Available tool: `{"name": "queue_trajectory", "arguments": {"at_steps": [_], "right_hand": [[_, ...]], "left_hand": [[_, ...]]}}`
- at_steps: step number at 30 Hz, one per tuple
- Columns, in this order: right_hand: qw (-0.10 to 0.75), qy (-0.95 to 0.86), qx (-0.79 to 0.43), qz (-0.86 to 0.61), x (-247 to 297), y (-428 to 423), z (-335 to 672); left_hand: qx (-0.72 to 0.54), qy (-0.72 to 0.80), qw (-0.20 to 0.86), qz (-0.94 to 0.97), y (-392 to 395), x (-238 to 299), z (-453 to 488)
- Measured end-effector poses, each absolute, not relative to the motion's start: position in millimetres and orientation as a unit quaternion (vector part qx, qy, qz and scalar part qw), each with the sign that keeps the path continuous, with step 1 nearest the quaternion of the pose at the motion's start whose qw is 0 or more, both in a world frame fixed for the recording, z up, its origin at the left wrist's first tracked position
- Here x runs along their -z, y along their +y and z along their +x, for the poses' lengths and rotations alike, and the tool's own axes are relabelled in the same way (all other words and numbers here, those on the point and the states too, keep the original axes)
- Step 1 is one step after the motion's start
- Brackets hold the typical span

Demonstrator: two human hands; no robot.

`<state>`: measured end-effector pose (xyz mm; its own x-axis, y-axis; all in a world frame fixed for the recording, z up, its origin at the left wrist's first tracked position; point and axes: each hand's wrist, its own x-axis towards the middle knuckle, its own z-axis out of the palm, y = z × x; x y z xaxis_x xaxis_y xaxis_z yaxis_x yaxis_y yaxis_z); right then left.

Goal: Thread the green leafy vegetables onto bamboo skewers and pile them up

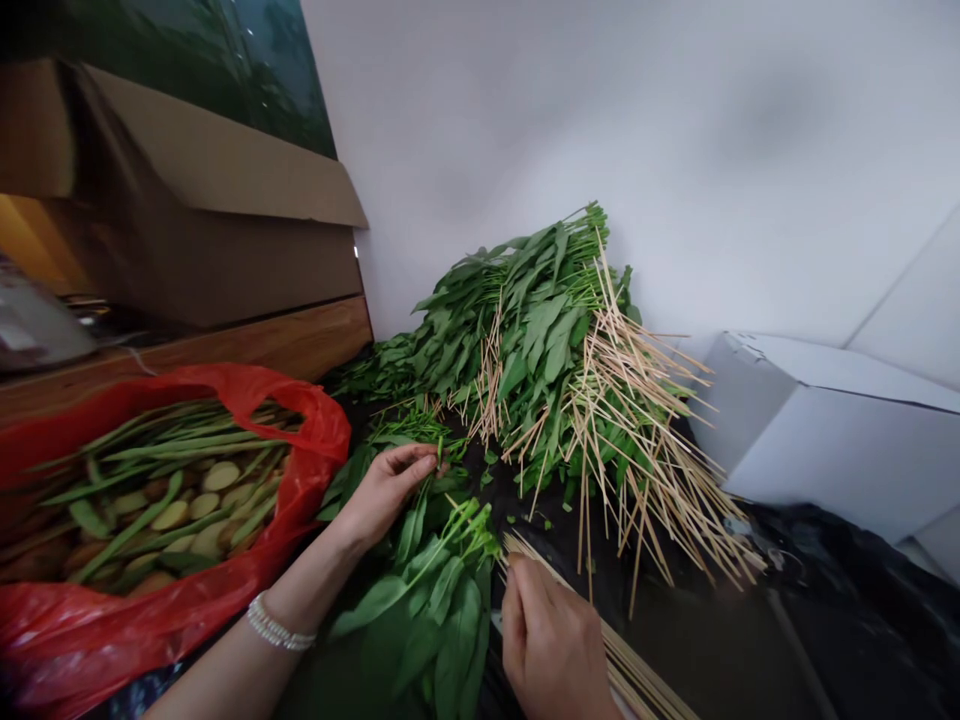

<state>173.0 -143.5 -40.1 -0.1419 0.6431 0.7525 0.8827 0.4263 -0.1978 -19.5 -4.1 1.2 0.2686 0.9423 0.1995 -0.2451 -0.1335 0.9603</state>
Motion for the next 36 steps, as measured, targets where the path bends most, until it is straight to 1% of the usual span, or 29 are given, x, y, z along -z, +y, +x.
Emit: {"name": "queue_trajectory", "arguments": {"at_steps": [2,4,9,23,28,36], "right_hand": [[0.405,-0.728,0.153,-0.532,42.1,-142.6,174.1],[0.405,-0.722,0.153,-0.54,43.4,-142.4,174.8],[0.401,-0.717,0.149,-0.551,41.5,-143.4,174.6],[0.404,-0.718,0.166,-0.541,36.8,-143.4,172.9],[0.402,-0.717,0.16,-0.546,36.7,-143.0,172.4],[0.387,-0.716,0.148,-0.562,37.5,-143.5,172.5]], "left_hand": [[-0.485,0.296,0.622,0.538,-5.5,1.3,-18.2],[-0.461,0.285,0.633,0.553,-6.9,3.3,-17.4],[-0.437,0.293,0.613,0.59,-9.5,3.4,-16.9],[-0.43,0.31,0.611,0.588,-10.9,3.2,-16.3],[-0.435,0.319,0.597,0.594,-10.9,3.0,-16.0],[-0.443,0.336,0.534,0.637,-11.2,-2.1,-14.6]]}}
